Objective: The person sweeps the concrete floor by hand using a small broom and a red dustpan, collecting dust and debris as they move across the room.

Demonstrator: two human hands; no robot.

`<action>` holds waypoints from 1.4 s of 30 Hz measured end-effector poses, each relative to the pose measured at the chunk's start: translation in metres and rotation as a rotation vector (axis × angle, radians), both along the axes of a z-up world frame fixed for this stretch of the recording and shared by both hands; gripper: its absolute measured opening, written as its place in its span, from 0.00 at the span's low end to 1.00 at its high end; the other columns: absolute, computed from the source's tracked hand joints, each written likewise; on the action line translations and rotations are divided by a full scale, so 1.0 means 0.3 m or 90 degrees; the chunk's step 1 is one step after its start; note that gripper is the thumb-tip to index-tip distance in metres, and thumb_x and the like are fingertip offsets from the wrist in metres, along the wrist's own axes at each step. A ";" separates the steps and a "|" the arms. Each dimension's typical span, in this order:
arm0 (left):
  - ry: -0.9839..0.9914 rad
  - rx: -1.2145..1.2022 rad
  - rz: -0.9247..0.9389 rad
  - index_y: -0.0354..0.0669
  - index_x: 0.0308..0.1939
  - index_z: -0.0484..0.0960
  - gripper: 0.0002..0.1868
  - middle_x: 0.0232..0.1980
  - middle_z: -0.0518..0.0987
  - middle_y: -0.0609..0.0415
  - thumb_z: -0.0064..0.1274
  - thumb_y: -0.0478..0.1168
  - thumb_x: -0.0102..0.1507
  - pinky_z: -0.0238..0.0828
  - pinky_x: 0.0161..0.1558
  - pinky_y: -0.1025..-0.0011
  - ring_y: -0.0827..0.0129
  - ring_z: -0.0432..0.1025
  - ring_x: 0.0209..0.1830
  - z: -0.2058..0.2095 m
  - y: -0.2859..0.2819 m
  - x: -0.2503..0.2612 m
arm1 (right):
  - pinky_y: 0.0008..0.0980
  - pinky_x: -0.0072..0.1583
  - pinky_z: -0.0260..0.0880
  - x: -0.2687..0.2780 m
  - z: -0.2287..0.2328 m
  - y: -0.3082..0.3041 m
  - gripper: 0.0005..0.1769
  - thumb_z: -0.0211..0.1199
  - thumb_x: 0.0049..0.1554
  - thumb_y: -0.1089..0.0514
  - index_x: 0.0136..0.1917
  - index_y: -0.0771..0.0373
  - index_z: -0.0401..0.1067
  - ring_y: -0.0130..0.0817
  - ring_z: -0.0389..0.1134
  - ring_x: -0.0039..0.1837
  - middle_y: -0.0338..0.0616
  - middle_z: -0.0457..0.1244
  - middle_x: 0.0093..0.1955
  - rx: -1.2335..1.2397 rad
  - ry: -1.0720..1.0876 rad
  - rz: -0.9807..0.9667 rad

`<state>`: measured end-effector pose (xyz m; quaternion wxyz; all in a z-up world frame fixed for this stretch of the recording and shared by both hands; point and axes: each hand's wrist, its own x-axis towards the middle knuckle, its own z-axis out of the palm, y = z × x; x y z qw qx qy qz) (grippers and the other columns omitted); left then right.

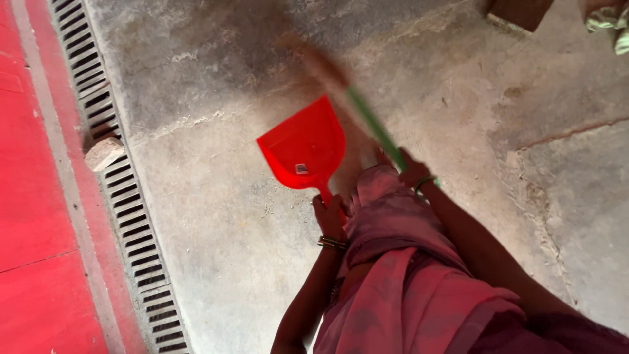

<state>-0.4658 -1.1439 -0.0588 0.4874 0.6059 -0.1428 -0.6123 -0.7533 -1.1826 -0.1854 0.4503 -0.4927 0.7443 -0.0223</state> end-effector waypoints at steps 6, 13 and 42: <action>-0.041 -0.025 0.080 0.38 0.46 0.66 0.17 0.29 0.70 0.56 0.58 0.31 0.60 0.58 0.19 0.73 0.74 0.62 0.18 -0.011 -0.170 -0.078 | 0.46 0.30 0.64 -0.336 0.001 -0.209 0.60 0.68 0.44 0.76 0.82 0.42 0.50 0.43 0.65 0.30 0.47 0.65 0.45 -0.096 -0.210 -0.499; -0.052 -0.024 0.075 0.39 0.45 0.68 0.16 0.30 0.69 0.57 0.59 0.32 0.59 0.58 0.21 0.75 0.76 0.62 0.20 0.067 -0.308 -0.220 | 0.45 0.32 0.69 -0.620 -0.043 -0.353 0.40 0.70 0.50 0.69 0.72 0.65 0.56 0.44 0.69 0.32 0.59 0.66 0.38 0.052 -0.101 -0.358; -0.043 -0.020 0.037 0.37 0.48 0.67 0.17 0.34 0.73 0.52 0.57 0.34 0.60 0.63 0.22 0.72 0.71 0.68 0.22 -0.062 -1.171 -0.374 | 0.38 0.33 0.70 -0.785 -0.065 -1.048 0.32 0.75 0.47 0.63 0.62 0.69 0.66 0.39 0.70 0.31 0.53 0.68 0.36 0.036 0.002 -0.355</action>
